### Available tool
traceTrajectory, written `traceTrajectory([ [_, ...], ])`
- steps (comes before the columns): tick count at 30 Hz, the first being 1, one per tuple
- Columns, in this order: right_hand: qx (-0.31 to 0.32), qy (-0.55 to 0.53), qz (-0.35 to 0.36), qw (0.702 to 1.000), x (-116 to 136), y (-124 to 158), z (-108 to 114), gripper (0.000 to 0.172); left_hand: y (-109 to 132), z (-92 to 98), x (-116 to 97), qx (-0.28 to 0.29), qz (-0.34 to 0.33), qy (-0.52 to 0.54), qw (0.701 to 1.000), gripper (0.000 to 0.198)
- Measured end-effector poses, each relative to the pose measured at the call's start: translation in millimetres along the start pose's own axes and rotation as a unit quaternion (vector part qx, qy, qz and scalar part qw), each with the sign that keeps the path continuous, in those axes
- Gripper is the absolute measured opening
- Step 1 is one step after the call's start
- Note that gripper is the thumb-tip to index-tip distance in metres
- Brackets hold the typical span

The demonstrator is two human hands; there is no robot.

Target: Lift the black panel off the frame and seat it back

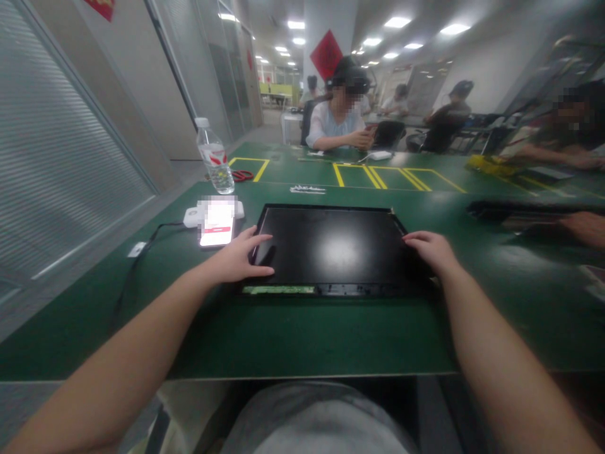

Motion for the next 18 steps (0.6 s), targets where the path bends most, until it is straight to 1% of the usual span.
traceTrajectory([
  [4, -0.001, 0.003, 0.002, 1.0, 1.7, 1.6, 0.5, 0.011, 3.3, -0.5, -2.0, 0.054, -0.028, 0.001, 0.998, 0.103],
  [6, 0.004, 0.008, -0.003, 1.0, 2.4, 2.9, 0.3, 0.011, 3.7, -0.8, -2.7, 0.068, -0.036, 0.001, 0.997, 0.1],
  [8, 0.007, 0.011, -0.004, 1.0, 3.1, 3.5, 0.1, 0.011, 3.3, -0.9, -3.9, 0.068, -0.045, 0.003, 0.997, 0.099],
  [13, 0.0, 0.012, 0.005, 1.0, 3.0, 0.6, 0.4, 0.009, 2.9, 0.2, -11.2, 0.034, -0.095, -0.006, 0.995, 0.089],
  [16, 0.001, 0.014, 0.005, 1.0, 2.1, -0.7, -0.4, 0.009, 5.1, -4.5, -17.1, 0.06, -0.125, 0.013, 0.99, 0.077],
  [18, -0.001, 0.012, 0.007, 1.0, 2.8, -0.2, -0.4, 0.009, 6.4, -6.5, -19.8, 0.075, -0.133, 0.027, 0.988, 0.072],
])
Point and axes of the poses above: each hand's wrist, its own y-axis away from the middle knuckle, its own z-axis out of the back of the hand, x = y × z, the point moved 7 cm from there along -y, towards the middle knuckle, and after that the axes turned 14 degrees about y, right-handed, at the moved point
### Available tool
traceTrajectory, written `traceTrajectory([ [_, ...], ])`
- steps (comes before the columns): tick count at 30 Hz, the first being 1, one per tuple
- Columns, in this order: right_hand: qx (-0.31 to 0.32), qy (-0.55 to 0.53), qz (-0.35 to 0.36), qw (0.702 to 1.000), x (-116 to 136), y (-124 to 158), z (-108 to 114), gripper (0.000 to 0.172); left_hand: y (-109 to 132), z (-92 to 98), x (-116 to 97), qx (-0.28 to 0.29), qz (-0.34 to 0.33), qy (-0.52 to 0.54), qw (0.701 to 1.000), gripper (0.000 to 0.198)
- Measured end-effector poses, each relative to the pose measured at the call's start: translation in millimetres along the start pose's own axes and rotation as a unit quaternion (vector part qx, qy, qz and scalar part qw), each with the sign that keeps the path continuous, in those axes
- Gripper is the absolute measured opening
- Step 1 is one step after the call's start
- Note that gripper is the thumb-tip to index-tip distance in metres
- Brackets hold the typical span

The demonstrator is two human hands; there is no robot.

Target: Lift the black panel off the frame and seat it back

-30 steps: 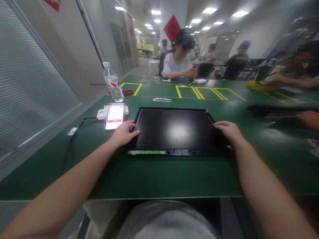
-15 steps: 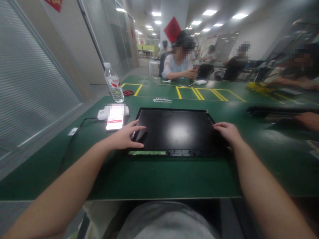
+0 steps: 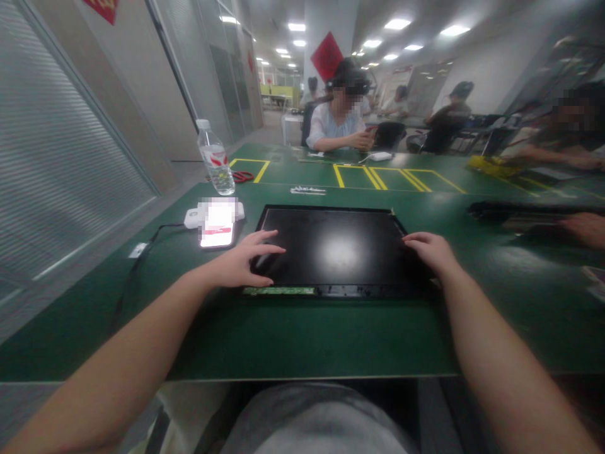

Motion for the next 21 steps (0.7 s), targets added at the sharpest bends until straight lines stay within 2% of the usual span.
traceTrajectory([
  [7, 0.004, 0.008, -0.004, 1.0, 2.6, 3.0, 0.3, 0.009, 0.6, -0.1, -3.9, 0.026, -0.003, 0.029, 0.999, 0.067],
  [13, 0.01, 0.002, 0.0, 1.0, 0.4, 1.5, -1.2, 0.009, 0.1, 0.8, 0.5, 0.039, 0.021, 0.045, 0.998, 0.067],
  [21, 0.0, 0.006, 0.008, 1.0, -2.0, -0.9, -2.2, 0.009, 0.8, -1.5, -1.5, 0.044, -0.008, 0.045, 0.998, 0.055],
])
Point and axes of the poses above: each hand's wrist, its own y-axis away from the middle knuckle, its own z-axis out of the back of the hand, x = y × z, the point moved 7 cm from there along -y, towards the middle knuckle, and after that the axes turned 14 degrees about y, right-handed, at the moved point
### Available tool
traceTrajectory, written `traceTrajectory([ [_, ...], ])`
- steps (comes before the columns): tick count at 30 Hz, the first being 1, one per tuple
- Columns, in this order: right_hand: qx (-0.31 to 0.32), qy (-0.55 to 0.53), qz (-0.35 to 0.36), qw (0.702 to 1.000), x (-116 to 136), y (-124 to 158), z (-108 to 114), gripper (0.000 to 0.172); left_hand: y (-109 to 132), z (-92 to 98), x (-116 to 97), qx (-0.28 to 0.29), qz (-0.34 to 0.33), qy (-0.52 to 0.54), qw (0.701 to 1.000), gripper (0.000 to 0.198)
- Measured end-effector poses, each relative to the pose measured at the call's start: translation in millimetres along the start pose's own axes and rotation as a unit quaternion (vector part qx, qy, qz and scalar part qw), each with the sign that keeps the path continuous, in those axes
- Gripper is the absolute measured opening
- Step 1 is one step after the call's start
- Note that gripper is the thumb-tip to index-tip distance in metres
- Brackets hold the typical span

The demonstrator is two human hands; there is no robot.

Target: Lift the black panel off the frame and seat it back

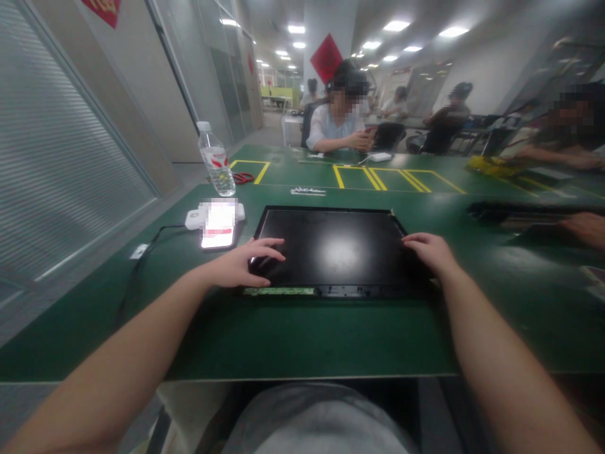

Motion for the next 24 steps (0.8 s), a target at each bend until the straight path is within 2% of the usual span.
traceTrajectory([
  [5, 0.005, 0.009, -0.008, 1.0, 0.2, 0.3, -0.6, 0.012, -1.0, -1.4, 0.1, 0.017, -0.004, -0.017, 1.0, 0.05],
  [13, 0.005, 0.015, -0.008, 1.0, 0.0, -0.2, 0.2, 0.011, -0.9, -1.5, -2.5, 0.018, -0.018, -0.016, 1.0, 0.028],
  [18, 0.004, 0.018, -0.006, 1.0, -0.5, -0.7, -0.7, 0.013, -2.4, -1.9, -0.4, 0.018, -0.016, -0.016, 1.0, 0.026],
  [24, 0.007, 0.015, -0.002, 1.0, 0.3, 0.3, -1.2, 0.013, -2.9, -2.1, 3.5, 0.033, -0.008, -0.012, 0.999, 0.034],
])
Point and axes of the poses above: each hand's wrist, its own y-axis away from the middle knuckle, its own z-axis out of the back of the hand, x = y × z, the point moved 7 cm from there along -y, towards the middle knuckle, and after that the axes turned 14 degrees about y, right-handed, at the moved point
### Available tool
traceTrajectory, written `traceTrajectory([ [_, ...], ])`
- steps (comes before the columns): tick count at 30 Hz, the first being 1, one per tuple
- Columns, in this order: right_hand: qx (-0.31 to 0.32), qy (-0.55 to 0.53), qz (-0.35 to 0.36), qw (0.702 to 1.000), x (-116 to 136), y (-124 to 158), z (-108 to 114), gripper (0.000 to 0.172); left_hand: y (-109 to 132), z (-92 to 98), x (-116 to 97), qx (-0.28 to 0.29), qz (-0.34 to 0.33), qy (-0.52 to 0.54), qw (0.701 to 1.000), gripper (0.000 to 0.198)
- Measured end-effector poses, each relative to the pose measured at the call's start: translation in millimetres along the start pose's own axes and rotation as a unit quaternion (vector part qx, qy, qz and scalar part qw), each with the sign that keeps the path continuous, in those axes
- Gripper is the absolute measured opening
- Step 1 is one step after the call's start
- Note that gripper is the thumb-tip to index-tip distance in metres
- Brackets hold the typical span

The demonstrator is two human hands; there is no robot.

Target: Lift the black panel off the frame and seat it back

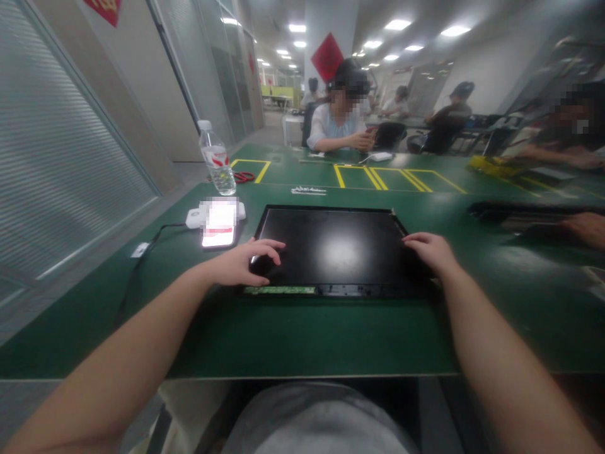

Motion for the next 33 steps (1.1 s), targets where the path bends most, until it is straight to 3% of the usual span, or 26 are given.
traceTrajectory([
  [12, 0.003, 0.003, -0.006, 1.0, 3.0, 3.4, 1.8, 0.011, 2.3, -0.3, -6.3, -0.016, -0.032, 0.009, 0.999, 0.028],
  [22, -0.009, 0.007, 0.008, 1.0, 0.0, -0.5, 1.8, 0.012, 2.1, -1.2, -4.7, -0.007, -0.019, 0.021, 1.0, 0.025],
  [33, -0.01, 0.008, 0.009, 1.0, 1.1, 0.8, 2.1, 0.011, 0.8, -2.4, -1.5, -0.002, 0.003, -0.02, 1.0, 0.041],
])
Point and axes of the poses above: each hand's wrist, its own y-axis away from the middle knuckle, its own z-axis out of the back of the hand, x = y × z, the point moved 7 cm from there along -y, towards the middle knuckle, and after that the axes turned 14 degrees about y, right-handed, at the moved point
